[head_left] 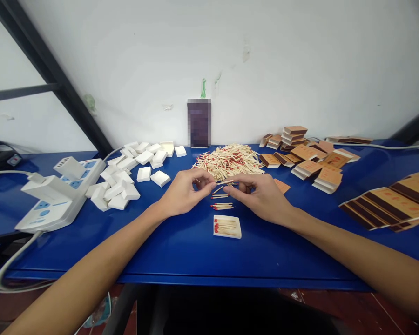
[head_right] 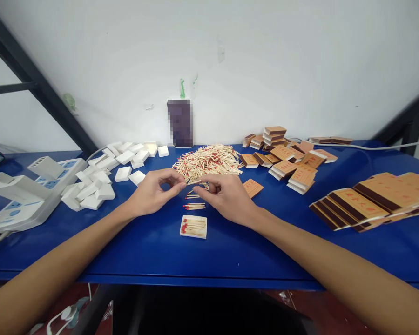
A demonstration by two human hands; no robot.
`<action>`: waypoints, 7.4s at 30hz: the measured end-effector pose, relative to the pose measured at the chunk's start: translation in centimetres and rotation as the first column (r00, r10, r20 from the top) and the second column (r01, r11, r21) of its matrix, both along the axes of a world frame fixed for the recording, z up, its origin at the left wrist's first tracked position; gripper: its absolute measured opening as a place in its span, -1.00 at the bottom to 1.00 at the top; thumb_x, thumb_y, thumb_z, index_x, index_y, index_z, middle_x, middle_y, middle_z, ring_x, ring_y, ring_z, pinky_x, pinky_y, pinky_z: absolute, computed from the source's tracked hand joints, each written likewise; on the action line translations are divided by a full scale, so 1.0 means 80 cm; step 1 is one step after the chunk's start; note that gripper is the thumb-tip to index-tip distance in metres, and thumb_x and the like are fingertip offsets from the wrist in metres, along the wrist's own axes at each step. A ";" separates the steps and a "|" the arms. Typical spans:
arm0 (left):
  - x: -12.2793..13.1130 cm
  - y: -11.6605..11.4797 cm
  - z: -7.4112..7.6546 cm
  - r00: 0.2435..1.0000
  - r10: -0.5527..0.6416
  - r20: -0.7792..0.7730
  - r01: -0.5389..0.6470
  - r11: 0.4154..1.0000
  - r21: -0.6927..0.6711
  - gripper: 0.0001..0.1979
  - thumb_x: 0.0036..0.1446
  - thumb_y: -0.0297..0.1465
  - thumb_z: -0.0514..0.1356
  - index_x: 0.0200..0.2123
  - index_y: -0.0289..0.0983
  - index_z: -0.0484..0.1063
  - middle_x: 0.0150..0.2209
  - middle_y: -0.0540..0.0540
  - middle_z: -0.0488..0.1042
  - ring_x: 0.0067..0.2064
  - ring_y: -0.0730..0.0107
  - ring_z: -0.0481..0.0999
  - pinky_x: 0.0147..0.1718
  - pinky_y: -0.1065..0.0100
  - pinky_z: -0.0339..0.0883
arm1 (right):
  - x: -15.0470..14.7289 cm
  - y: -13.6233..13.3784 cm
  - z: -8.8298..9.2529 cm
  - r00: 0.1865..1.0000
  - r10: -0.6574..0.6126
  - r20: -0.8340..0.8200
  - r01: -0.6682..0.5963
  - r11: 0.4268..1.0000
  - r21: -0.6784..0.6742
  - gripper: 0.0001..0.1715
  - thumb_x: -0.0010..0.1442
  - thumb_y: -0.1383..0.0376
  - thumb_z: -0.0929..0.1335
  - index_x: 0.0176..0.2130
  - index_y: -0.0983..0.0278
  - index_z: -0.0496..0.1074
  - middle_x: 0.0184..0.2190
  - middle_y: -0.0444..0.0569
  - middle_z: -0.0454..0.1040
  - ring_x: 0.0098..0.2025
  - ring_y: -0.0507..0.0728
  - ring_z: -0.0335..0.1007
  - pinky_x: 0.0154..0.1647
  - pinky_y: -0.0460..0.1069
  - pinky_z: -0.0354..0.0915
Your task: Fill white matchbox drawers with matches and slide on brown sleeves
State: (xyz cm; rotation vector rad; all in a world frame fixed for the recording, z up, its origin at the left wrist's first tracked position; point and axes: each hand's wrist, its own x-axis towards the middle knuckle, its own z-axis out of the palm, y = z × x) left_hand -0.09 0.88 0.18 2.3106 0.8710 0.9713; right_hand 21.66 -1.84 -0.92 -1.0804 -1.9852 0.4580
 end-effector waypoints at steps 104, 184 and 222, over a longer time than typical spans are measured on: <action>-0.002 -0.003 0.001 0.839 0.029 -0.544 0.093 0.976 0.196 -0.63 0.21 -0.06 0.20 -0.11 -0.18 0.57 -0.19 -0.08 0.46 -0.09 0.21 0.43 -0.09 0.19 0.20 | 0.007 0.004 -0.007 0.897 0.194 0.397 -0.255 0.961 0.107 -0.82 0.31 0.27 0.33 -0.20 0.20 0.54 -0.27 -0.05 0.59 -0.18 0.14 0.39 -0.03 0.11 0.24; 0.004 -0.007 0.000 0.848 -0.049 -0.528 0.067 0.998 0.016 -0.81 0.32 -0.26 0.10 -0.23 -0.24 0.43 -0.23 -0.06 0.41 -0.12 0.24 0.38 -0.11 0.21 0.20 | 0.019 -0.029 0.031 0.769 0.328 0.548 -0.341 0.937 -0.082 -0.84 0.27 0.36 0.27 -0.33 0.27 0.41 -0.36 -0.06 0.39 -0.37 0.05 0.30 -0.34 -0.04 0.16; 0.007 -0.025 0.011 0.857 -0.155 -0.491 0.214 0.975 0.066 -0.85 0.26 -0.42 0.09 -0.29 -0.29 0.44 -0.21 -0.09 0.39 -0.17 0.32 0.40 -0.13 0.28 0.23 | -0.007 -0.056 0.008 0.687 0.258 0.680 -0.551 0.795 0.254 -0.72 0.33 0.27 0.24 -0.30 0.27 0.50 -0.41 -0.07 0.50 -0.47 0.02 0.33 -0.50 -0.04 0.11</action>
